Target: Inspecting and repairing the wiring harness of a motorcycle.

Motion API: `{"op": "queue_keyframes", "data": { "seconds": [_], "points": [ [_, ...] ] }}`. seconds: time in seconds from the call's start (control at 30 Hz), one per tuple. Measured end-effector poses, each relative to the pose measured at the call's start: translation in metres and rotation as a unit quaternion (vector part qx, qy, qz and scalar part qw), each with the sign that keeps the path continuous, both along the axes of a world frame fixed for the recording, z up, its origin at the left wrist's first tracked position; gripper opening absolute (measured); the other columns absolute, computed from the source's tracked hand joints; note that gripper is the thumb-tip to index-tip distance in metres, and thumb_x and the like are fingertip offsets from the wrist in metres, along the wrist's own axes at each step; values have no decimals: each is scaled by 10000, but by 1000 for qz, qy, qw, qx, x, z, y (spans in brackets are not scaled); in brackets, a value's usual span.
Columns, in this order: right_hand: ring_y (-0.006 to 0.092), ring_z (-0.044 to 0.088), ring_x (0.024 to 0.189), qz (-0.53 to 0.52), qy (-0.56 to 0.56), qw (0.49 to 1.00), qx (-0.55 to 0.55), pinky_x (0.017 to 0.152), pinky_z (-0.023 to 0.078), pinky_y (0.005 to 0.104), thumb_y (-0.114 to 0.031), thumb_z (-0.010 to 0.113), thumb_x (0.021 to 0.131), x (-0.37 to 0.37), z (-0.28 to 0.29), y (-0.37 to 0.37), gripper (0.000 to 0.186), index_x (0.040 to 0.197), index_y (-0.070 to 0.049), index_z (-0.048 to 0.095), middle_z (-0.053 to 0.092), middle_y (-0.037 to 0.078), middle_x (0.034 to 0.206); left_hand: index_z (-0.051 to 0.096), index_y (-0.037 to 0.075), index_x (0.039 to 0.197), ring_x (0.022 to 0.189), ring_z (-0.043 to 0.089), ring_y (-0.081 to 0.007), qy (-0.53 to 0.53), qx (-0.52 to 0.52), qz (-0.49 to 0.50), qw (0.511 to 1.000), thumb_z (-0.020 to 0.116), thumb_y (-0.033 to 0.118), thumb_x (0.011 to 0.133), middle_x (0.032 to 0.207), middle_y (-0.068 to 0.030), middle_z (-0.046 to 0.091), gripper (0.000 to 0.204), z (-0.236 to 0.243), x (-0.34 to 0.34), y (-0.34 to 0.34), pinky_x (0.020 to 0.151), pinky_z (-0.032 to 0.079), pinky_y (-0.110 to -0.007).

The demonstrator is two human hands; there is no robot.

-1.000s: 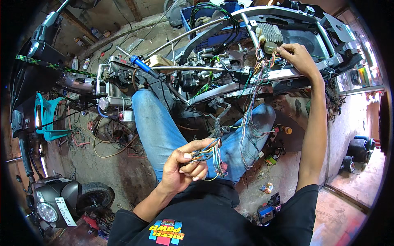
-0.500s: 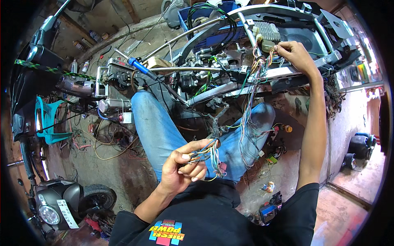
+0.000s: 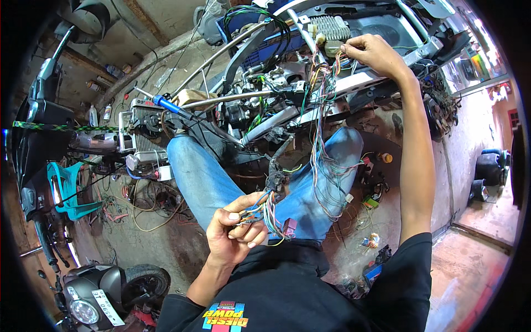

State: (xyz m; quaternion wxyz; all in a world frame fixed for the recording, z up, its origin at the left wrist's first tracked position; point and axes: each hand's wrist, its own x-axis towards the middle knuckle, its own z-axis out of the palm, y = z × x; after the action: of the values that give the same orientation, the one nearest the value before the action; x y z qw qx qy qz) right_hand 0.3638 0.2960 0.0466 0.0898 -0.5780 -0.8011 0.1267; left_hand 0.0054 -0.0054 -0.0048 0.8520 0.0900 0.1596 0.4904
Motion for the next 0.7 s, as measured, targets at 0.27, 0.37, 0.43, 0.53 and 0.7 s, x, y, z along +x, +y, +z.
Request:
{"op": "queue_keyframes", "data": {
  "seconds": [0.27,0.37,0.43,0.53,0.7],
  "points": [
    [362,707,836,-28,3,999,-17,797,524,431,-426,623,906,-1,1,-3,423,1135,-97,760,727,215,883,508,-85,1417,399,137,-69,3,-15,-3,1000,399,219,891,462,81,192,617,3,2,1,438,322,-265],
    [315,634,662,-19,-7,999,50,674,479,427,-424,598,926,-3,-3,-8,446,1053,-15,722,637,191,700,522,-60,1411,400,136,-74,-55,-26,-3,998,398,220,890,465,77,180,605,-3,2,1,438,314,-272],
    [318,649,665,-19,-19,998,55,671,481,426,-400,594,910,-4,-3,-9,426,1008,-5,720,638,200,698,575,-12,1372,400,164,-85,-95,-39,-5,995,406,225,887,480,70,189,565,-5,-2,-1,438,319,-279],
    [340,687,830,-34,-30,999,26,791,514,431,-426,597,887,-6,6,-11,416,1061,-80,750,696,191,859,543,-49,1396,416,131,-85,-140,-56,21,988,412,222,866,478,73,175,610,-8,-3,-2,442,313,-284],
    [363,722,980,-57,-49,997,13,914,546,437,-459,611,867,-9,7,-14,437,1133,-157,782,756,180,1032,636,-12,1302,425,232,-88,-133,-55,29,989,450,241,839,478,85,236,560,-2,-12,4,455,324,-293]
  ]
}}
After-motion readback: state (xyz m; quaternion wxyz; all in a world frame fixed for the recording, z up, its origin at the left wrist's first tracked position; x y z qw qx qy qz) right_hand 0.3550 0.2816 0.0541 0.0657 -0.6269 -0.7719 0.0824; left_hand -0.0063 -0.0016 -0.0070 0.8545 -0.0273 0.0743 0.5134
